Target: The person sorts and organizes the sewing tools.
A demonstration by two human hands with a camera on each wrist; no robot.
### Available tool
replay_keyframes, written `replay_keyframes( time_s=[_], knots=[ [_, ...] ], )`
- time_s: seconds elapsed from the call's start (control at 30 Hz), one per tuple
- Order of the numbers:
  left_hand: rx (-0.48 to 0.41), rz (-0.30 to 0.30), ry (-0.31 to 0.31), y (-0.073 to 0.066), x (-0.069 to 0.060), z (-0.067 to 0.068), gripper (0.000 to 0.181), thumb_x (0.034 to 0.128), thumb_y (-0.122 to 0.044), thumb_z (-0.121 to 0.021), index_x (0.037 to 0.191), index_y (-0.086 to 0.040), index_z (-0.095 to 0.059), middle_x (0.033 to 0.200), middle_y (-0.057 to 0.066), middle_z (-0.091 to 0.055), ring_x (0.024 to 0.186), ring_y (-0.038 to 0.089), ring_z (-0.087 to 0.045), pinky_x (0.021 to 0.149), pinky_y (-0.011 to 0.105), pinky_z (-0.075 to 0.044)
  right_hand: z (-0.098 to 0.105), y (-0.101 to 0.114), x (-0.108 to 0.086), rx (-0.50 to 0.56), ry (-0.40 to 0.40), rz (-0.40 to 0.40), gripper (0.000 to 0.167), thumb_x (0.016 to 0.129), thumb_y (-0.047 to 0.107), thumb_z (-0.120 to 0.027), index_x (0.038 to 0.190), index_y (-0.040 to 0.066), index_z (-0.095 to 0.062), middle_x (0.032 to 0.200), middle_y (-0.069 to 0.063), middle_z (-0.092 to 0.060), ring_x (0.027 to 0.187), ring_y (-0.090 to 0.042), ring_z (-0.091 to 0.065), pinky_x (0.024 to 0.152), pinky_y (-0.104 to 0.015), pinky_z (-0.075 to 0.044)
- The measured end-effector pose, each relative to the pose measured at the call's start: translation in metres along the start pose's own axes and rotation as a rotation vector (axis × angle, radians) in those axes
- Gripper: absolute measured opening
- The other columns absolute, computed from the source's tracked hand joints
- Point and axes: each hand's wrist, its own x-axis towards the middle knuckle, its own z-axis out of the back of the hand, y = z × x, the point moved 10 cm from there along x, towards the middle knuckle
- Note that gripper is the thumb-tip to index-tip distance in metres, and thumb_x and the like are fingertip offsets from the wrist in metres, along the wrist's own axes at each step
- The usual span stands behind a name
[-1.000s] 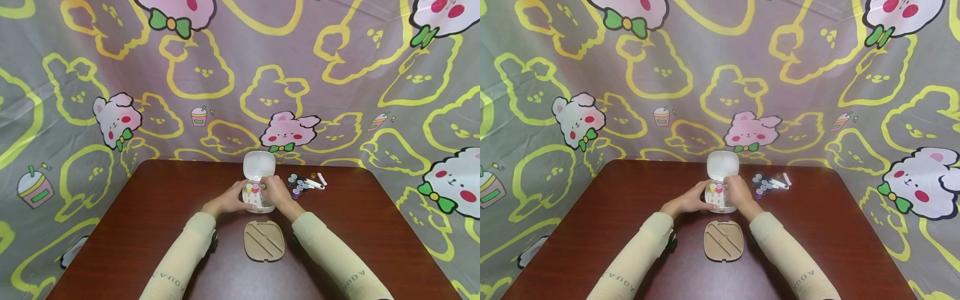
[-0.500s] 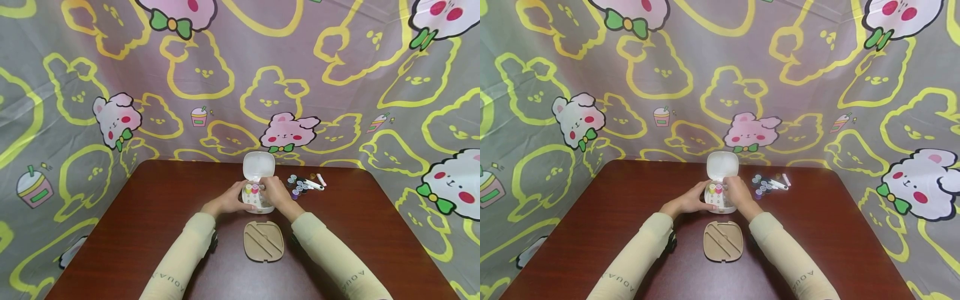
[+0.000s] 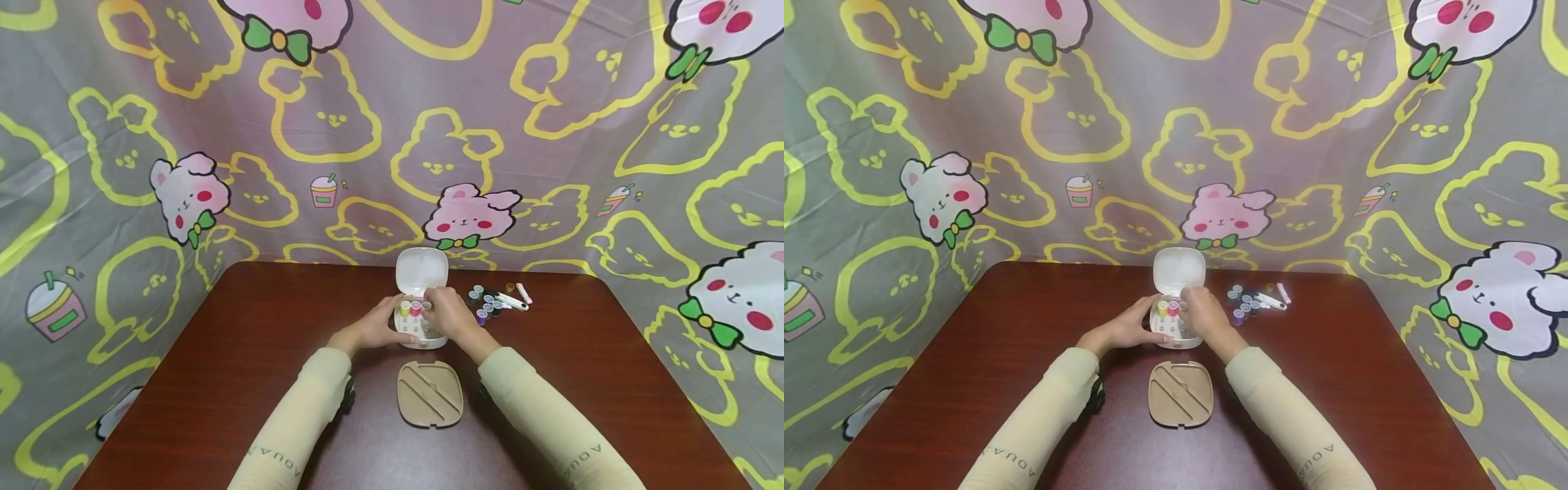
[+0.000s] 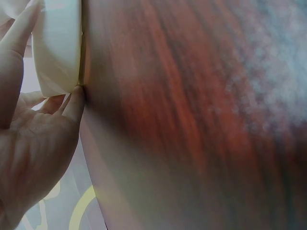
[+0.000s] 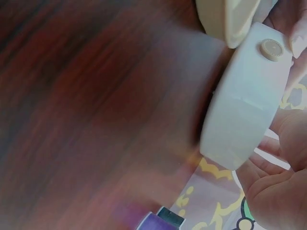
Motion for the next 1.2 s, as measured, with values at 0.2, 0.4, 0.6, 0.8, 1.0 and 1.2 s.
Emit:
replay_keyframes(
  time_s=[0.2,0.4,0.6,0.8,1.0,1.2],
  knots=[
    [0.001,0.009,-0.005,0.001,-0.001,0.001,0.103,0.0821,-0.043,-0.086,0.161,-0.012,-0.028,0.156,0.013,-0.035,0.142,0.028,-0.038,0.119,0.045,-0.031,0.007,0.003,-0.002,0.012,0.001,0.038,0.014,0.086,0.007,-0.08,0.095,0.0,-0.072,0.077,-0.007,-0.058,0.07,-0.02,-0.053,0.063,-0.036,-0.048],
    [-0.003,0.004,-0.013,0.0,-0.001,0.002,0.104,0.0817,-0.043,-0.087,0.161,-0.011,-0.028,0.156,0.015,-0.036,0.14,0.029,-0.039,0.119,0.046,-0.031,0.011,0.005,-0.005,0.009,0.018,0.052,0.018,0.086,0.009,-0.08,0.1,0.0,-0.073,0.083,-0.01,-0.063,0.073,-0.021,-0.057,0.065,-0.037,-0.051],
    [-0.011,0.006,-0.015,0.001,-0.001,0.002,0.103,0.0816,-0.042,-0.087,0.161,-0.012,-0.029,0.156,0.014,-0.036,0.141,0.028,-0.038,0.119,0.046,-0.031,0.016,0.005,-0.009,0.015,0.044,0.041,0.025,0.088,0.013,-0.08,0.108,-0.001,-0.074,0.099,-0.017,-0.07,0.088,-0.026,-0.067,0.08,-0.044,-0.058],
    [-0.007,-0.007,-0.017,0.002,-0.001,0.001,0.101,0.0815,-0.041,-0.087,0.16,-0.012,-0.031,0.155,0.013,-0.037,0.141,0.027,-0.038,0.119,0.046,-0.031,0.019,0.001,-0.012,0.023,0.035,0.054,0.025,0.088,0.012,-0.08,0.108,-0.001,-0.074,0.102,-0.017,-0.071,0.092,-0.028,-0.068,0.082,-0.044,-0.058],
    [-0.001,-0.011,-0.015,0.0,0.0,0.001,0.1,0.0817,-0.041,-0.087,0.16,-0.013,-0.031,0.155,0.013,-0.037,0.142,0.027,-0.038,0.119,0.046,-0.031,0.025,-0.001,-0.017,0.039,0.043,0.054,0.026,0.088,0.011,-0.079,0.11,-0.002,-0.074,0.105,-0.019,-0.071,0.095,-0.028,-0.069,0.085,-0.047,-0.058],
    [-0.001,-0.002,-0.009,0.0,0.001,0.002,0.101,0.0818,-0.043,-0.087,0.161,-0.014,-0.03,0.155,0.012,-0.037,0.141,0.026,-0.038,0.119,0.046,-0.031,0.028,-0.005,-0.02,0.033,0.051,0.04,0.027,0.089,0.012,-0.078,0.112,-0.001,-0.074,0.104,-0.018,-0.071,0.085,-0.024,-0.064,0.079,-0.043,-0.057]
  ],
)
